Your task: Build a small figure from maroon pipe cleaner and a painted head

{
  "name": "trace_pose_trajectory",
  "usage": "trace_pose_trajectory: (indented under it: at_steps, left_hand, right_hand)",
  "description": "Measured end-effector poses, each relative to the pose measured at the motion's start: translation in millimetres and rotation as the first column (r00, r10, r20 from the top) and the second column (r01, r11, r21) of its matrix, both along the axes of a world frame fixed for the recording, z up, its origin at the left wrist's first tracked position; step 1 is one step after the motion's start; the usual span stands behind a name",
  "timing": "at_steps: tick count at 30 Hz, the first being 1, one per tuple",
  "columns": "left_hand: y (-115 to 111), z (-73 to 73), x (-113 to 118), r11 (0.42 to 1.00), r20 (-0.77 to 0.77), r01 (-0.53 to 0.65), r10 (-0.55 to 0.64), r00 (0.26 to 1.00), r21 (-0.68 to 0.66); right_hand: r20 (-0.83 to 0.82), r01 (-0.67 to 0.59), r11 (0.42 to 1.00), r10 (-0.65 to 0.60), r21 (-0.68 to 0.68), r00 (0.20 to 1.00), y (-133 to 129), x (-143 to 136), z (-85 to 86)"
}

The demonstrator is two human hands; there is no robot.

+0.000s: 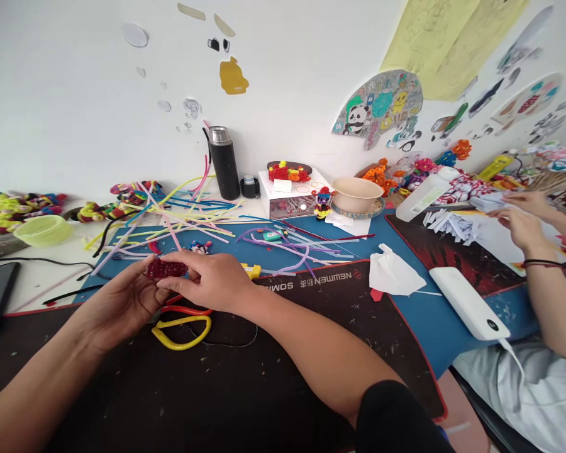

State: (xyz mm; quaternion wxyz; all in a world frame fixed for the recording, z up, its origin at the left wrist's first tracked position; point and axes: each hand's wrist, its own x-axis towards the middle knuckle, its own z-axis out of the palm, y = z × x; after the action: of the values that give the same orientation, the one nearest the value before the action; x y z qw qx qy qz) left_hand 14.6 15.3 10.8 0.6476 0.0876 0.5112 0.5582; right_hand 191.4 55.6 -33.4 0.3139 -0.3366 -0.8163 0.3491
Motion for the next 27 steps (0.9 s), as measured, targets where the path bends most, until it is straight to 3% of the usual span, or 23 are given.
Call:
trace_pose_trajectory:
  at_steps: [10,17,27]
  left_hand:
    - [-2.0,-7.5,-5.4,0.996,-0.071,-0.026,0.032,0.997,0.08]
    - [-5.1,-9.7,-12.4,0.981,-0.153,0.032,-0.002,0.988,0.194]
    - [-5.3,-21.3,-15.4,0.967,-0.188,0.067,-0.02,0.982,0.247]
  right_hand:
    - [0.121,0.039,0.984,-0.061,0.175,0.991,-1.1,0.9,0.7]
    - [0.174,0.01,0.977,-0.049,0.215,0.983,-0.2,3.7,1.8]
    - [0.22,0.007,0.961,-0.07,0.276,0.973,-3.3,1.4,-3.3]
